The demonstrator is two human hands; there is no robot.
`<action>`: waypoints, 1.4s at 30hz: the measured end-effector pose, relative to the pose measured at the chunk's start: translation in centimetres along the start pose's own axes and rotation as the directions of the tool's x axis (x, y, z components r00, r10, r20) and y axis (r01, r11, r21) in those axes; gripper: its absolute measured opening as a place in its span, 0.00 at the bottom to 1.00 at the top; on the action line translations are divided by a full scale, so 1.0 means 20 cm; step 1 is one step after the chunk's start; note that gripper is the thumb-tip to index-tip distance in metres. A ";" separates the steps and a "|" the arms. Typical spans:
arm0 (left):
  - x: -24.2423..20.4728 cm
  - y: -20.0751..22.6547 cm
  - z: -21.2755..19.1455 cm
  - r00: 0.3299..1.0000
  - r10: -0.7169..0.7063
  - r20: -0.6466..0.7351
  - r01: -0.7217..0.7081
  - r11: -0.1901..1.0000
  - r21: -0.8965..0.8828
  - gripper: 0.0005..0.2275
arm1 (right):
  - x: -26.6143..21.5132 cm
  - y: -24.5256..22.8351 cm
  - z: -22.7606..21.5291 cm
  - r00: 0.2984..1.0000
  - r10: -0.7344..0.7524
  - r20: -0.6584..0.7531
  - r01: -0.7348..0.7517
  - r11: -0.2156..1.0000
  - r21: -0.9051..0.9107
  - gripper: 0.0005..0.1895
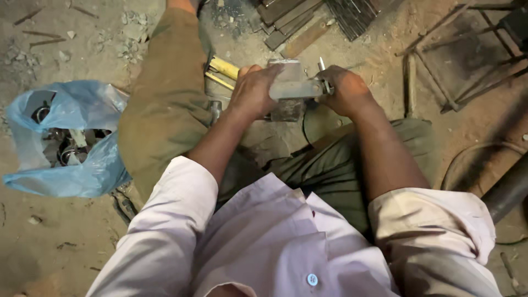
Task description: The person sits on the floor and uses a metal file to smooth the edges of rectangular metal bars. They hold the bar with one hand and file the edges with the other, occasionally flipping the bar to work on different sides. The person also uses a green grinding wheel to smooth the edges of the metal bars.
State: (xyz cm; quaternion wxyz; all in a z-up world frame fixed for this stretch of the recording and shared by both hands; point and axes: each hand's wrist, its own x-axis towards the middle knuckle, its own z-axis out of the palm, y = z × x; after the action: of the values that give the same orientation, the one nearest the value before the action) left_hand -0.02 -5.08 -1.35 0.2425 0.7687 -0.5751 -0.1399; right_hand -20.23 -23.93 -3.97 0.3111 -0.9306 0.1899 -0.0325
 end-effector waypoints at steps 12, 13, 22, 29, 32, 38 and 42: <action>-0.02 0.02 -0.04 0.994 0.078 -0.082 -0.082 0.996 -0.045 0.30 | -0.02 -0.07 -0.04 1.000 0.000 -0.005 0.000 0.997 -0.077 0.26; -0.02 0.01 -0.03 0.991 0.088 -0.096 -0.093 0.995 -0.044 0.30 | -0.02 -0.08 -0.04 1.000 0.000 -0.006 -0.001 0.997 -0.073 0.26; -0.02 0.00 -0.02 0.998 0.043 -0.043 -0.044 0.999 -0.012 0.30 | 0.01 -0.07 -0.03 0.991 0.122 0.052 -0.124 0.992 0.031 0.29; -0.01 0.01 -0.03 0.998 0.051 -0.045 -0.053 0.998 -0.032 0.31 | 0.02 -0.07 -0.04 0.993 0.098 0.060 -0.097 0.995 -0.012 0.28; -0.02 0.01 -0.04 0.998 0.053 -0.034 -0.055 0.997 -0.047 0.32 | 0.02 -0.07 -0.05 0.994 0.087 0.061 -0.087 0.996 0.001 0.28; -0.01 0.01 -0.02 0.998 0.050 -0.023 -0.050 0.999 -0.012 0.31 | 0.01 -0.11 -0.07 0.984 0.170 0.055 -0.169 0.985 -0.032 0.31; 0.02 0.03 0.07 0.993 0.119 -0.026 -0.115 0.988 0.098 0.30 | -0.07 -0.09 -0.15 0.991 0.120 -0.051 -0.119 0.993 0.024 0.39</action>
State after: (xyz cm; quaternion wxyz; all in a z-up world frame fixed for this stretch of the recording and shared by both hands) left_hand -1.07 -5.80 -2.16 0.2220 0.7465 -0.6214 -0.0854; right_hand -21.39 -23.73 -0.39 0.3171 -0.9131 0.2530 -0.0404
